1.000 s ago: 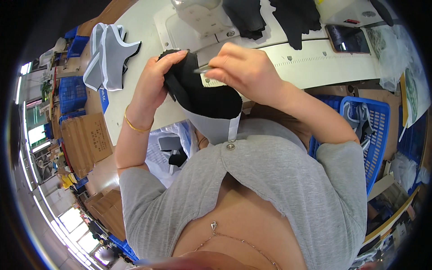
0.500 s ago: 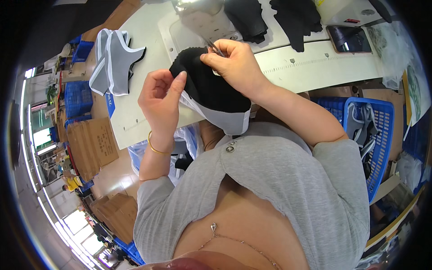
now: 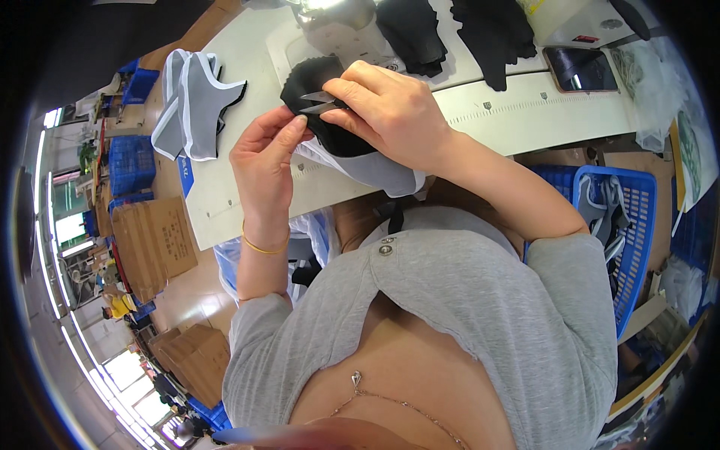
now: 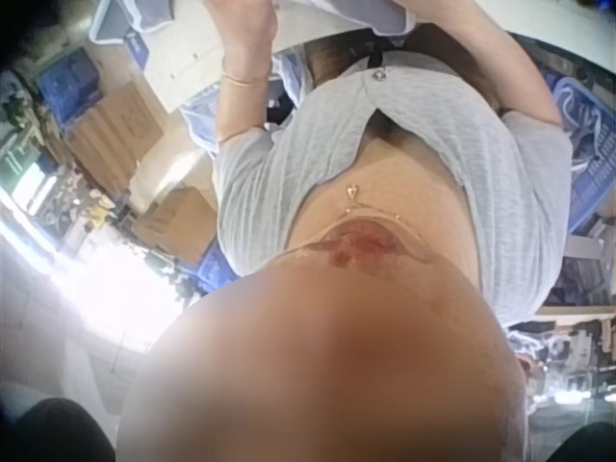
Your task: The recorder uses a small pair of snips to trim excess material and threads from grey and black shoe upper components.
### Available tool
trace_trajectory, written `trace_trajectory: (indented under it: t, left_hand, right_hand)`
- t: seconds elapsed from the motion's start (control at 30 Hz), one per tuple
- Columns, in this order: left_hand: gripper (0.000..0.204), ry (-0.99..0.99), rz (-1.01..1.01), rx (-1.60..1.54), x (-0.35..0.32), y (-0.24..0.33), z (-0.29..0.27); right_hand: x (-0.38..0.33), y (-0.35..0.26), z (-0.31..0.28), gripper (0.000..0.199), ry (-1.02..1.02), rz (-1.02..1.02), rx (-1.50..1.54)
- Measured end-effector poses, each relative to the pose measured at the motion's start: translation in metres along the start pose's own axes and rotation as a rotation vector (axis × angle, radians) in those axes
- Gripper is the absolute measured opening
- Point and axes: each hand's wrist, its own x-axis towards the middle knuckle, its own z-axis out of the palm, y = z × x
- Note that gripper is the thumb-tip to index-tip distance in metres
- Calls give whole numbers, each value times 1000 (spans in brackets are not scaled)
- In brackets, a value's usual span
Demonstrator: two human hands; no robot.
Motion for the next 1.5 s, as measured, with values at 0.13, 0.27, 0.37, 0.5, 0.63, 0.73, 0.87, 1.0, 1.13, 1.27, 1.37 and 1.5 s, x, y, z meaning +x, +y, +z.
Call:
trace_trajectory:
  t: [0.13,0.27,0.37,0.5,0.63,0.73,0.87,1.0,1.13,1.27,1.37,1.5]
  left_hand:
    - [22,-26,45,23,-3,0,8]
    - [21,-94,46,-2,-1,-1,9]
    - [19,-118,-23,-49,-1,-2,9]
    - [17,3,-16,-213,4,-4,5]
    - [17,37,-4,-266,5,-3,5]
    - [17,27,-9,-311,3,-7,6]
    - [17,20,-41,-333,0,-9,8]
    - [15,65,-81,-371,-6,-5,2]
    - [35,168,-88,-468,-27,-18,-121]
    - [26,-100,-95,-324,-98,19,-246]
    - [18,206,-444,99,-156,32,-285]
    - [29,188,-527,940,-176,14,-273]
  right_hand:
    - [5,0,2,28,-9,-26,8]
    - [6,2,1,28,-12,-28,12]
    - [6,4,-2,27,-46,32,72]
    - [4,7,-15,25,-81,138,240]
    - [-8,5,-10,26,-202,158,363]
    - [-8,-1,-5,26,-213,181,388]
    - [-10,-5,3,25,-110,154,351]
    - [-10,-10,6,23,-108,101,323]
    - [-7,-20,-16,20,12,205,442]
    - [-21,-13,-16,24,-10,374,607]
    - [-24,-5,-4,25,-85,386,647]
    - [-23,-11,14,27,-176,363,607]
